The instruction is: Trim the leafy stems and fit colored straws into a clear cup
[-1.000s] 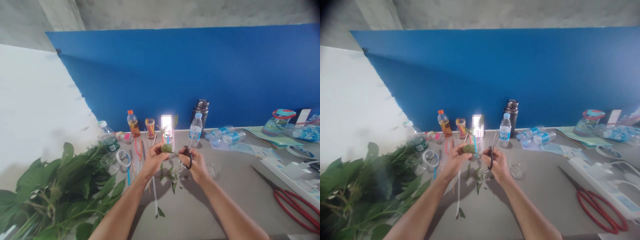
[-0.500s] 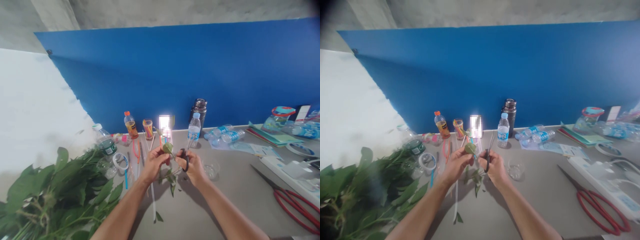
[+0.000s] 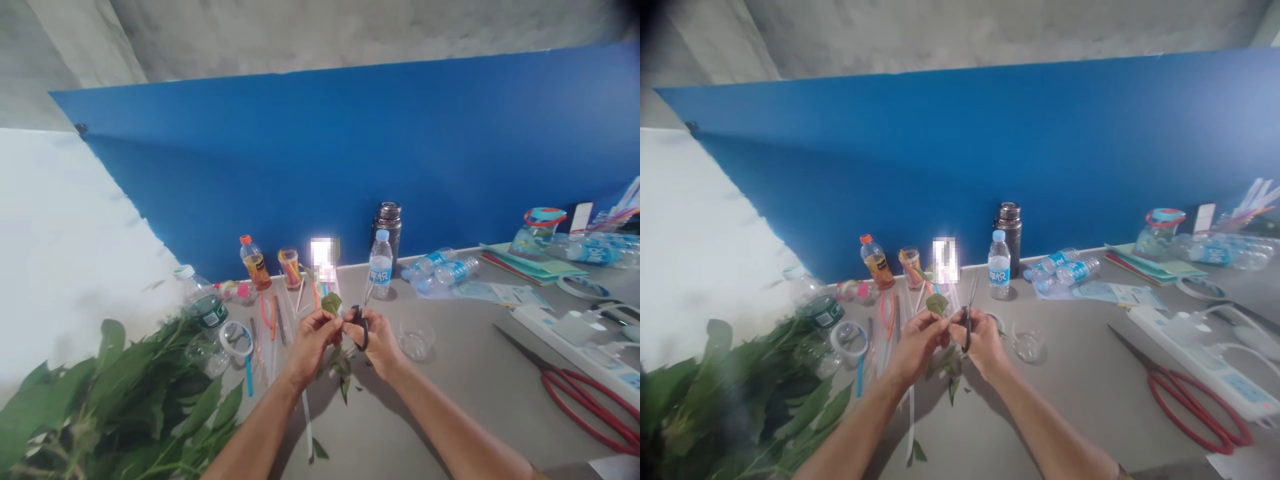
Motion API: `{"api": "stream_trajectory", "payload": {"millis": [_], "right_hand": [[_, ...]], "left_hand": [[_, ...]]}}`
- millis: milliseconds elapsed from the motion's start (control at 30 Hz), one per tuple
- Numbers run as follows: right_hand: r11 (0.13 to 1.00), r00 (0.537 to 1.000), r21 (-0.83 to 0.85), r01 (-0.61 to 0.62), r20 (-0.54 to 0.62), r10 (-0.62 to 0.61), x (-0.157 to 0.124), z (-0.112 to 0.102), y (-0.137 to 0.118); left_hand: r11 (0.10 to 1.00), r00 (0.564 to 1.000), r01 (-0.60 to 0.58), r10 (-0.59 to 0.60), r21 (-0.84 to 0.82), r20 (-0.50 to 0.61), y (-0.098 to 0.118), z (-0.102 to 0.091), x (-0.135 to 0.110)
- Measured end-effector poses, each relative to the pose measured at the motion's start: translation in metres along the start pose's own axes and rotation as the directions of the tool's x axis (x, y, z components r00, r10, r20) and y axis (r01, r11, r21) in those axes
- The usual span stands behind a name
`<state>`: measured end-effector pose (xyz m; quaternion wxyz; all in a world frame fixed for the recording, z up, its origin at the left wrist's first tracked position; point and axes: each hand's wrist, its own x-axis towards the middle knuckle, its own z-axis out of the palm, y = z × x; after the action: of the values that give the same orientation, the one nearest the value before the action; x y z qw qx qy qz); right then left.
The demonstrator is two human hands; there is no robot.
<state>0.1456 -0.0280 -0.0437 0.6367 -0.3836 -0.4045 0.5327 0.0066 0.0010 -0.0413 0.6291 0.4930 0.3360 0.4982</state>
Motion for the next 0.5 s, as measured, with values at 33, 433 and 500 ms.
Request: {"api": "stream_trajectory", "payload": {"millis": [33,433,500], "right_hand": [[1.0,1.0,0.007,-0.003,-0.007,0.003,-0.0004,0.0009,-0.0005],[0.978,0.987,0.139,-0.154,0.073,0.145,0.0014,-0.0069,0.0056],[0.983,0.991,0.13,-0.129,0.061,0.122,0.001,-0.0064,0.0058]], "left_hand": [[1.0,1.0,-0.001,0.001,0.001,-0.001,-0.0007,0.0003,-0.0001],[0.984,0.991,0.116,-0.106,-0.138,0.082,0.0058,0.0074,-0.0064],[0.983,0.992,0.115,-0.104,-0.146,0.075,0.0054,0.007,-0.006]]}}
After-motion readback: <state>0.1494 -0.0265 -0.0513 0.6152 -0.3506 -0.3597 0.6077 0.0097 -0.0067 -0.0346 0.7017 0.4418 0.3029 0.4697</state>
